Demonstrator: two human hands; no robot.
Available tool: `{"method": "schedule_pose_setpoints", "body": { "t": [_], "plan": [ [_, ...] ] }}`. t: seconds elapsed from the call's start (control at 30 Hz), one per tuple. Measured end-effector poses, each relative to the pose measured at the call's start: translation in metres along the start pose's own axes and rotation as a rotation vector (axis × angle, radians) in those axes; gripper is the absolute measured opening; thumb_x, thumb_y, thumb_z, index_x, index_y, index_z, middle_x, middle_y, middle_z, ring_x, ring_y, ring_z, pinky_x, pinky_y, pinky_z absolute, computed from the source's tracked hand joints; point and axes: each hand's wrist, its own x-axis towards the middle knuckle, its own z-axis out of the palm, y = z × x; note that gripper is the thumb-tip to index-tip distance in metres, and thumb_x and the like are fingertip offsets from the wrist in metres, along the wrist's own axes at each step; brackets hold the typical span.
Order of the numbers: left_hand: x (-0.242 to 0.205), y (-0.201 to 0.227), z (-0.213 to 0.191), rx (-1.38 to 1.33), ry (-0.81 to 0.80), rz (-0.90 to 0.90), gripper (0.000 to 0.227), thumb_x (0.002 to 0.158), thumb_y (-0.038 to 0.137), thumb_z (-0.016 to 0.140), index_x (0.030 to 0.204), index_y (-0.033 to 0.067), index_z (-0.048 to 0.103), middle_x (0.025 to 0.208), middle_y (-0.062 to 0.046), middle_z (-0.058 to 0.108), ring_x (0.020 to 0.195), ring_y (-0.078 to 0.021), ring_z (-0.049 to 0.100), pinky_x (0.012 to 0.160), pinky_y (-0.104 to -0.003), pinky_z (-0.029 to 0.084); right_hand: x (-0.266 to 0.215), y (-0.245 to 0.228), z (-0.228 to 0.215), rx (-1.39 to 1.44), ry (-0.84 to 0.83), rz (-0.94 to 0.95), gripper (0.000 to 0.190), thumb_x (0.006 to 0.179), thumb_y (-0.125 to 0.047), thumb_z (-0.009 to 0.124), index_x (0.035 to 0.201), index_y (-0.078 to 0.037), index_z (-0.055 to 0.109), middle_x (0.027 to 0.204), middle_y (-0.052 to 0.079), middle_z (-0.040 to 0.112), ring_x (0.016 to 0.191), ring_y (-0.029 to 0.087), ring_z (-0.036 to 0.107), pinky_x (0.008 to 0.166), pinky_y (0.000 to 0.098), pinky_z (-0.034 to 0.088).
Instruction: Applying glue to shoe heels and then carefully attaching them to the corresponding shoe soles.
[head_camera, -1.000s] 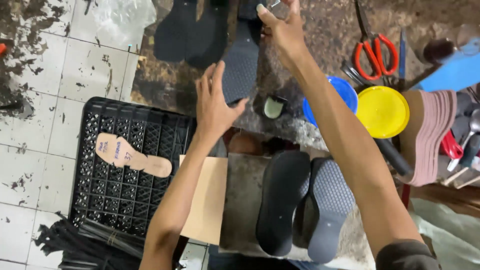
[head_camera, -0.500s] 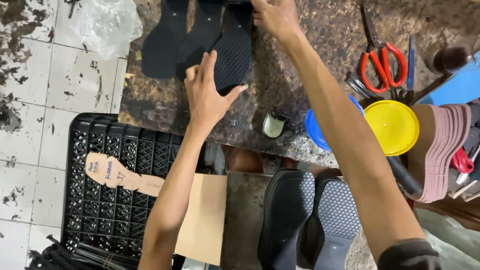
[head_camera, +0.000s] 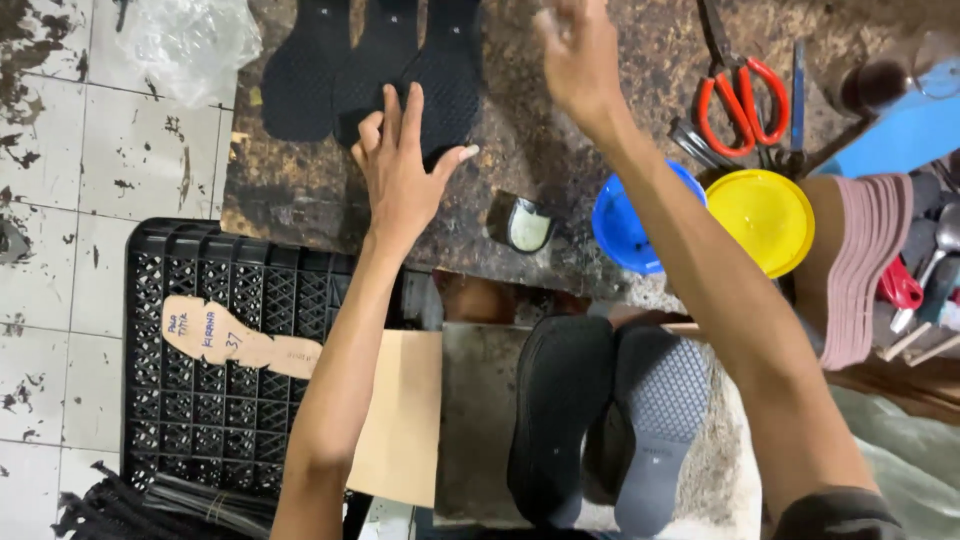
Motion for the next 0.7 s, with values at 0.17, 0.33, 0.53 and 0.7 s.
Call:
{"method": "schedule_pose_setpoints", "body": {
  "t": [0.17,0.33,0.53,0.7],
  "plan": [
    [-0.026,0.053,-0.031,-0.128,-0.020,-0.006,0.059,0.086,0.052,0.048,0.127,0.0107,0.037,0.123,-0.015,0.034,0.109,-0.0292,0.038,0.087,-0.041,0.033,-0.069,-0.106,-0.080,0.021,-0.295,-0.007,0.047,0.094,-0.011,0.052,0.130,-0.010,0.022,0.115,0.022,0.055,0.106,0.036,0.056,0.081,0.0493,0.047],
    [-0.081,0.085,-0.005,-0.254,-0.008,0.123,0.073,0.067,0.059,0.063,0.122,0.0142,0.046,0.102,-0.014,0.051,0.093,-0.0304,0.050,0.072,-0.040,0.041,-0.151,-0.135,-0.134,-0.348,-0.186,-0.239,0.047,0.082,-0.024,0.066,0.119,0.001,0.051,0.107,0.023,0.053,0.103,0.041,0.050,0.085,0.0514,0.039],
    [-0.102,0.104,-0.009,-0.192,0.106,0.244,0.039,0.077,0.036,0.065,0.109,0.0159,0.060,0.109,-0.015,0.052,0.091,-0.0299,0.053,0.071,-0.038,0.044,-0.209,-0.123,-0.163,-0.729,-0.179,-0.101,0.066,0.080,-0.057,0.059,0.121,-0.005,0.059,0.138,0.018,0.032,0.123,0.042,0.022,0.096,0.0567,0.012],
    [-0.127,0.123,-0.047,-0.912,-0.066,-0.159,0.081,0.062,0.015,0.077,0.129,0.0085,0.032,0.117,-0.013,0.044,0.109,-0.0206,0.047,0.092,-0.029,0.039,-0.209,-0.091,-0.154,-0.921,-0.098,-0.263,0.059,0.086,-0.074,0.047,0.109,-0.023,0.067,0.140,0.006,0.034,0.129,0.033,0.012,0.099,0.0537,0.011]
  ]
}}
